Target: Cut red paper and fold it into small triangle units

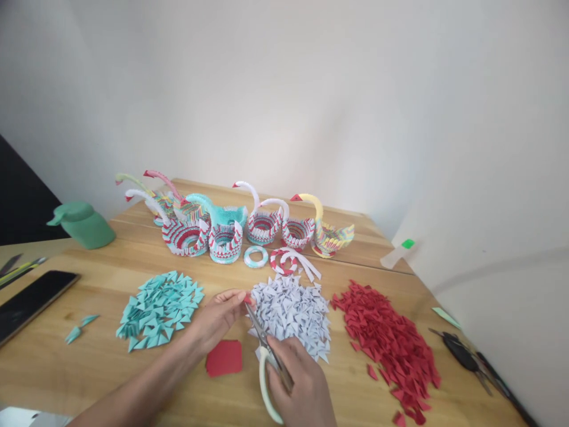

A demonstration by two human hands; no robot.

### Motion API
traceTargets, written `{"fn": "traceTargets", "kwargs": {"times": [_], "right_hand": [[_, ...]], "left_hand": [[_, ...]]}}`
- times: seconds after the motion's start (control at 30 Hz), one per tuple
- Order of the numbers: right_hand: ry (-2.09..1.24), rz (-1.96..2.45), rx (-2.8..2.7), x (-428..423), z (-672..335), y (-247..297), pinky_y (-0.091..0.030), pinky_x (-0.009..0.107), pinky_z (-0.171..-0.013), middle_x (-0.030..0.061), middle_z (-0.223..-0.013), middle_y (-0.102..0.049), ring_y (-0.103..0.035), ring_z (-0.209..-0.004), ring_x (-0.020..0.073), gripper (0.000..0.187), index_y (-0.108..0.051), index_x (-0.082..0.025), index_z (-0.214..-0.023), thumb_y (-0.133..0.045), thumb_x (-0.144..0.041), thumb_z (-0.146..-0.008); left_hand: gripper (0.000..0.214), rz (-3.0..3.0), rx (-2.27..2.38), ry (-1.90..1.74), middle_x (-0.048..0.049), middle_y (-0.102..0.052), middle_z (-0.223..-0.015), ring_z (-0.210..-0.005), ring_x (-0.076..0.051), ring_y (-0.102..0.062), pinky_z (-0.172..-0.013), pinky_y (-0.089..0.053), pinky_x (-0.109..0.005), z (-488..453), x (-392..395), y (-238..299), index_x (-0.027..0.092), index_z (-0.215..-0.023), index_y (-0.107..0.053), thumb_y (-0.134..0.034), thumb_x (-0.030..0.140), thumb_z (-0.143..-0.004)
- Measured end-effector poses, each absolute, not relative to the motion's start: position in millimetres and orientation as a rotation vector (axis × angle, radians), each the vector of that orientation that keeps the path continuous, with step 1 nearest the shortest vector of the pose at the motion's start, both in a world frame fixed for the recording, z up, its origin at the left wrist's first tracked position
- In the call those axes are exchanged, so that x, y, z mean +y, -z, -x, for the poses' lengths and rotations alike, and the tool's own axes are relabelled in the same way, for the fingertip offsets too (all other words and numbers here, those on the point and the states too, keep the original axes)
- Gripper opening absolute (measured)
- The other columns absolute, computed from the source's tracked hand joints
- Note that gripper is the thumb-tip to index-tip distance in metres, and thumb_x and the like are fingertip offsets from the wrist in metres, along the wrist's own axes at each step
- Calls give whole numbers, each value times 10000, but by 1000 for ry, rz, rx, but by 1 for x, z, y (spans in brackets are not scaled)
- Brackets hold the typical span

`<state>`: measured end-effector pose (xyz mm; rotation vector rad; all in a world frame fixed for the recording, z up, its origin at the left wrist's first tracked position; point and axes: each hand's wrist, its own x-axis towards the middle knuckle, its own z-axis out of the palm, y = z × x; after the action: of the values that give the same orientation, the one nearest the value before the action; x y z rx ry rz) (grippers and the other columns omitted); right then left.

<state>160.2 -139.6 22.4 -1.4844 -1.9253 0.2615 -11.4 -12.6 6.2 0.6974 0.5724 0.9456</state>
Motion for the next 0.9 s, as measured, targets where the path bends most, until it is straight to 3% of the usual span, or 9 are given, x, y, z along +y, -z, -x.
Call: {"fn": "traceTargets", "kwargs": {"times": [0.23, 0.6, 0.9], "right_hand": [[-327, 1433, -1884, -141, -166, -27, -482, 194, -541, 24, -798, -638, -592, -595, 124, 307, -604, -223, -1117, -528, -136, -832], [-306, 1425, -1890, -138, -167, -18, -501, 207, -578, 40, -811, -637, -613, -660, 143, 281, -598, -214, -1117, -516, -156, -854], [-53, 1456, -1993, -136, -165, -20, -531, 270, -678, 89, -880, -638, -649, -775, 187, 315, -589, -172, -1152, -491, -151, -853]], "left_hand": [[208, -519, 549, -940, -69, -702, -747, -692, -146, -640, -733, -488, -270, 13, -9, -4, 101, -769, -702, -754, 293, -707], [220, -601, 516, -899, -87, -702, -813, -740, -154, -631, -752, -473, -274, 14, -12, -8, 99, -799, -711, -733, 306, -727], [267, -781, 647, -927, -81, -702, -762, -691, -153, -606, -718, -459, -285, 8, -15, -7, 96, -750, -724, -760, 351, -678]]}}
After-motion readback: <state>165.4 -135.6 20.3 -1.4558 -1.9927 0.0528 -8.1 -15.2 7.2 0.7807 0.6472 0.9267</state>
